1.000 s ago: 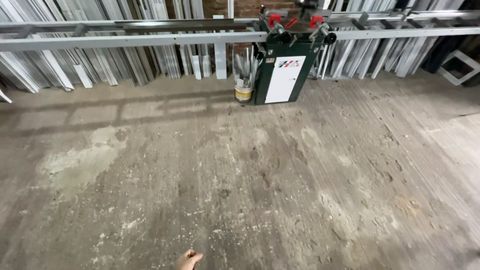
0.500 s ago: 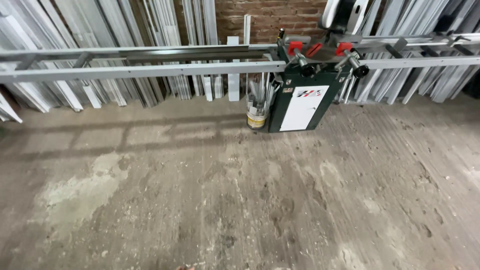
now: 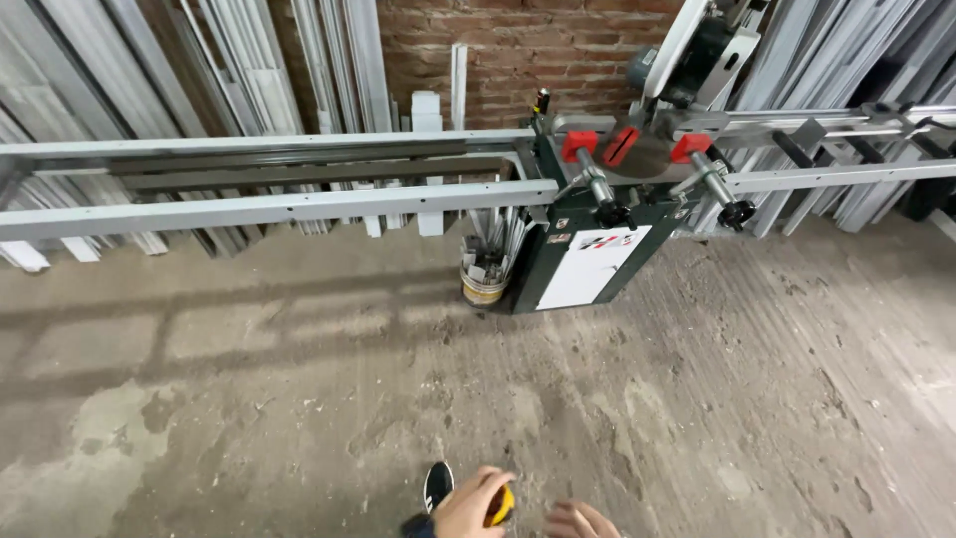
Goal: The recorder uses a circular saw to cut metal profiles, including measuring with a tape measure and adjusting the machine.
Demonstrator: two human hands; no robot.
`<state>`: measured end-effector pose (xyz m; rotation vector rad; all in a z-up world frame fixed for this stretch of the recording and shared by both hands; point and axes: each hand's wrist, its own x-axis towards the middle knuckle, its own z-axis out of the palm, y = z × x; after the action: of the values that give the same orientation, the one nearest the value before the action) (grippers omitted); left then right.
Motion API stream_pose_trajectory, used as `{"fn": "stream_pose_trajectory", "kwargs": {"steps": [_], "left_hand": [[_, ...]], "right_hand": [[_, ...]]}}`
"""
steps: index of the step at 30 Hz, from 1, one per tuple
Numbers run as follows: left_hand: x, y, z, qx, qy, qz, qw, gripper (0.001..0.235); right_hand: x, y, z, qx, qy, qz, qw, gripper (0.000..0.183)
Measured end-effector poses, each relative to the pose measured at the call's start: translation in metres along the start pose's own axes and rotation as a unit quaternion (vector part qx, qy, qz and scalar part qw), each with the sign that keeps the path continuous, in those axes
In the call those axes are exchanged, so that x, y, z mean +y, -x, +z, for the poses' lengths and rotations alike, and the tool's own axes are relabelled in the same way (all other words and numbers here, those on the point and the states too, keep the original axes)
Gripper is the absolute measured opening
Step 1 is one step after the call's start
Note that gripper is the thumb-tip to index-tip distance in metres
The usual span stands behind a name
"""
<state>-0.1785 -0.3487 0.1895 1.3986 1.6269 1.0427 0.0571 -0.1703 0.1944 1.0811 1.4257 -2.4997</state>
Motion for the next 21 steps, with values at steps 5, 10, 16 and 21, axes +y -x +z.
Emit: {"fn": "stream_pose_trajectory", "kwargs": {"steps": [5,10,16,21], "left_hand": [[-0.003,-0.099,-0.062,-0.006,-0.078,0.135,0.988,0.06],[-0.045,-0.154,-0.145,0.005,-0.022,0.146,0.989,0.051],[-0.121,-0.193,-0.208,0.175,0.309,-0.148,0.923,0.031],[-0.125,-0.214,-0.302,0.308,0.44,-0.19,0.822,0.023]], "right_hand": [[-0.024,-0.191,-0.045,-0.039,0.054,-0.049,0.997,0.056],[-0.056,-0.311,-0.057,-0.065,0.166,-0.189,0.966,0.051],[-0.227,-0.34,0.059,-0.127,0.165,-0.251,0.945,0.038],[-0.366,-0.365,0.158,-0.12,0.393,-0.288,0.865,0.035]]}}
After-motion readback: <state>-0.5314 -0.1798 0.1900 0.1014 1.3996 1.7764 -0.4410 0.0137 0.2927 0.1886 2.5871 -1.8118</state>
